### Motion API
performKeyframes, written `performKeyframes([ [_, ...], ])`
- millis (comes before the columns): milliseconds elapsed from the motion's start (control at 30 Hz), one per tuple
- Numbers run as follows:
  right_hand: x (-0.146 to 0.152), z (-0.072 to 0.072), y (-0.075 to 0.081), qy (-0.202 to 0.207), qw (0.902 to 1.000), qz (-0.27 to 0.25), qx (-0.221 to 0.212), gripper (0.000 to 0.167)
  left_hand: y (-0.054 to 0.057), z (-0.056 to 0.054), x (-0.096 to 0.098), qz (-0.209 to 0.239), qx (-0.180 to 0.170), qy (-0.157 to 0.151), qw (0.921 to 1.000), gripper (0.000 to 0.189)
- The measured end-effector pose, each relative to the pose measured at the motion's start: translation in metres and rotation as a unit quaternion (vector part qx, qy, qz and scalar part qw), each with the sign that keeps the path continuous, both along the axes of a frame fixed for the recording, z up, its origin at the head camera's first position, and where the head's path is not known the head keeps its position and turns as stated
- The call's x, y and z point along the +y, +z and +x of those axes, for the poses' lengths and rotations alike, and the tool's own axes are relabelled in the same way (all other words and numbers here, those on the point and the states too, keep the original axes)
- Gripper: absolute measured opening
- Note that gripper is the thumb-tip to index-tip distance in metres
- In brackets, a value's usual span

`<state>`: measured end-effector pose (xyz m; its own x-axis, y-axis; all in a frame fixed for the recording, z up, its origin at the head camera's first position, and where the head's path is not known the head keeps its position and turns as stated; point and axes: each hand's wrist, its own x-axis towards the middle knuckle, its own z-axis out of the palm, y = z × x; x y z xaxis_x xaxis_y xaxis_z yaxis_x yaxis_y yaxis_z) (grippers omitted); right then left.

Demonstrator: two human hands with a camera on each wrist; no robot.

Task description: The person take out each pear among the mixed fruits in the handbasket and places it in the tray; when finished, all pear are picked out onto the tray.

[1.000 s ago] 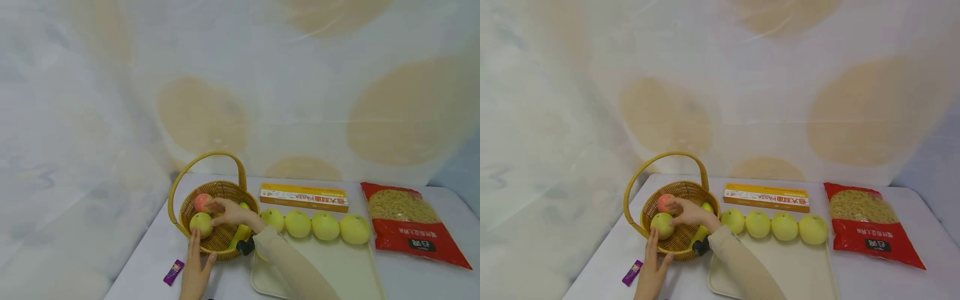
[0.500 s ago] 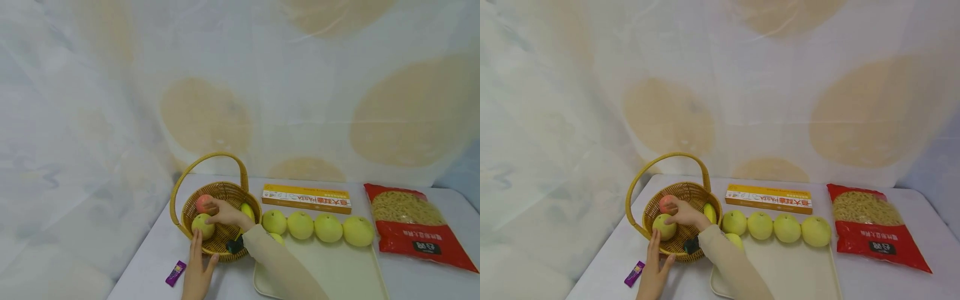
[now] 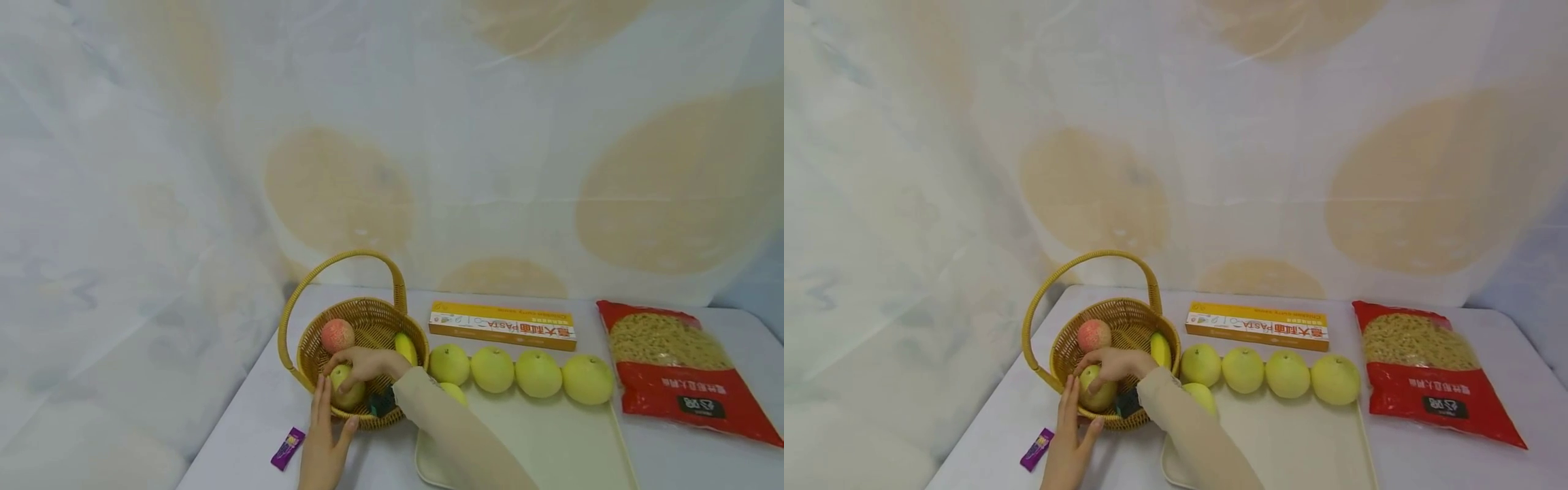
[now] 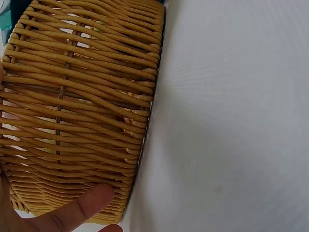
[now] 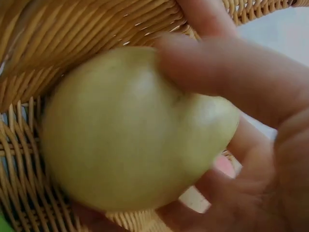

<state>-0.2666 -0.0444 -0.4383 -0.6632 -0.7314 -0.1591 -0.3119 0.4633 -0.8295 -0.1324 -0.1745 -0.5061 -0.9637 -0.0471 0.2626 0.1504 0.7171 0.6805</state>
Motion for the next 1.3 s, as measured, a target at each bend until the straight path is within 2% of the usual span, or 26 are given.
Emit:
performKeyframes([
  [100,0.002,0.002,0.0,0.028,0.9994,0.02,-0.004,0.042,0.0,0.0,0.0,0.0,0.01,-0.003,0.9999,0.078],
  [167,0.004,0.002,0.0,0.031,0.9993,0.017,-0.007,0.042,0.0,0.0,0.001,-0.001,0.014,-0.004,0.9999,0.078],
  [433,0.02,0.002,0.0,-0.017,0.9997,-0.012,-0.009,0.036,-0.001,0.0,0.005,-0.001,0.003,-0.004,1.0,0.078],
  [700,0.053,-0.004,0.023,-0.041,0.997,-0.064,0.015,0.033,-0.004,-0.002,0.004,0.003,0.003,-0.004,1.0,0.079],
  [900,0.086,-0.003,0.042,-0.058,0.9916,-0.109,0.039,0.032,-0.003,-0.003,0.002,-0.003,0.001,-0.005,1.0,0.079],
  [1067,0.113,0.002,0.047,-0.059,0.9862,-0.142,0.061,0.031,-0.003,-0.004,0.002,-0.002,0.008,-0.008,0.9999,0.08],
  [1300,0.15,0.016,0.052,-0.098,0.9808,-0.155,0.067,0.031,-0.003,-0.002,-0.002,-0.004,0.006,-0.001,1.0,0.08],
])
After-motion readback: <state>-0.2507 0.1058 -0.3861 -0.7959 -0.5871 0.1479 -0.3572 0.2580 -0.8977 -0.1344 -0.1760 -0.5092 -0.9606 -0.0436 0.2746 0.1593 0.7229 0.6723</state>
